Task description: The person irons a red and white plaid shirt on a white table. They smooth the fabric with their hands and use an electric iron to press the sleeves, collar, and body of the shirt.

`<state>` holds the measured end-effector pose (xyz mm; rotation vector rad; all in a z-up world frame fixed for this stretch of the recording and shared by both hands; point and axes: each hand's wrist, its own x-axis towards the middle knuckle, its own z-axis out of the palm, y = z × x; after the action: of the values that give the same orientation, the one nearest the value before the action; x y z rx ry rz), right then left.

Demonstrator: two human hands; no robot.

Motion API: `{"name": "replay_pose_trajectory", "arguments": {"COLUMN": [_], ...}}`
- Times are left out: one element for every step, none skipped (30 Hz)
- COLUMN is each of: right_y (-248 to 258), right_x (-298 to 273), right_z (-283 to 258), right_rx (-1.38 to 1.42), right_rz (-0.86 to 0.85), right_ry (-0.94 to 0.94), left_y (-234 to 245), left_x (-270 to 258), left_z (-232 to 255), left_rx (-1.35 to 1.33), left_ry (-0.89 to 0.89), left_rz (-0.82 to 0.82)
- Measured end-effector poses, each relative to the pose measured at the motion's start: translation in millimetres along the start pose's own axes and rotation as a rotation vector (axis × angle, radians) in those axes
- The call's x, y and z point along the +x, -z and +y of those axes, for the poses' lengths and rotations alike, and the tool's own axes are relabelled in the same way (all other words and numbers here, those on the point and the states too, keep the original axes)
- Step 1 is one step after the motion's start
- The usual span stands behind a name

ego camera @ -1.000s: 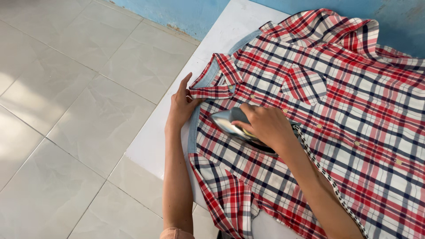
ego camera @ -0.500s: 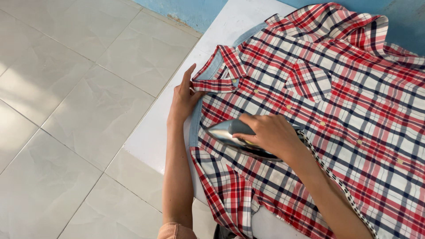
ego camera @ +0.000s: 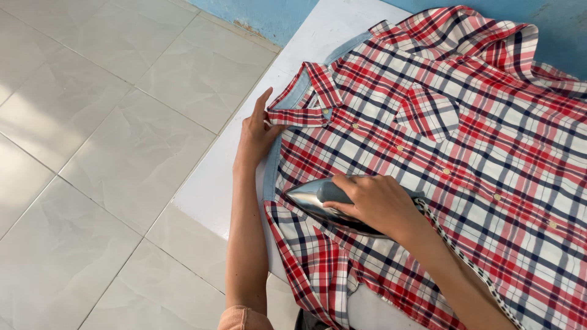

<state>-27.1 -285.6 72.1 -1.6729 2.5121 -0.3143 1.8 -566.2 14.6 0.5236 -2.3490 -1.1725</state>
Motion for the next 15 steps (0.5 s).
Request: {"name": "replay_pose_trajectory", "arguments": {"right_y": [-0.1, -0.5, -1.0, -1.7, -2.2, -2.4, -3.4, -4.2, -4.6, -4.7, -4.5, -4.8, -4.7, -4.0, -4.0], "right_x": [-2.5, -5.5, -7.4, -9.7, -12.8, -14.0, -16.9, -22.7, -28.5, -34.2, -39.7, -43.9, -46.1, -47.3, -48.8], "right_z": [-1.1, -1.8, -2.0, -1.8, -1.2, -0.2, -0.6, -1.9, -2.5, -2.6, -2.7, -3.3, -2.8, -0.8, 0.6], "right_rx": [-0.024, -0.046, -0.069, -0.101, -0.133, -0.167, -0.141, -0.116, -0.092, -0.092, -0.092, -0.090, -0.111, -0.133, -0.155], "right_rz": [0.020, 0.039, 0.057, 0.021, -0.015, -0.047, -0.011, 0.026, 0.063, 0.086, 0.108, 0.130, 0.052, -0.025, -0.102], "right_ry": [-0.019, -0.038, -0.056, -0.101, -0.146, -0.190, -0.142, -0.096, -0.049, -0.055, -0.062, -0.068, -0.141, -0.215, -0.289], "left_y": [-0.1, 0.5, 0.8, 0.8, 0.8, 0.8, 0.9, 1.0, 1.0, 0.7, 0.6, 0.8, 0.9, 0.9, 0.7], "left_x": [0.6, 0.0, -0.6, -1.5, -2.0, -1.2, -1.1, -0.9, -0.6, -0.4, -0.1, -1.2, -2.3, -2.4, -2.9], "left_z": [-0.7, -2.0, -3.2, -4.3, -4.8, -4.1, -2.6, -0.5, 1.5, 2.8, 3.5, 3.4, 3.0, 2.4, 1.7], "left_rx": [0.001, 0.002, 0.002, -0.018, -0.038, -0.058, -0.033, -0.010, 0.013, 0.016, 0.019, 0.023, 0.007, -0.010, -0.027], "left_ry": [-0.028, -0.055, -0.082, -0.090, -0.098, -0.110, -0.073, -0.036, 0.001, 0.002, 0.003, 0.006, 0.010, 0.013, 0.016], "left_rz": [0.005, 0.010, 0.015, 0.013, 0.012, 0.013, 0.010, 0.008, 0.005, 0.005, 0.006, 0.006, 0.001, -0.004, -0.009]}}
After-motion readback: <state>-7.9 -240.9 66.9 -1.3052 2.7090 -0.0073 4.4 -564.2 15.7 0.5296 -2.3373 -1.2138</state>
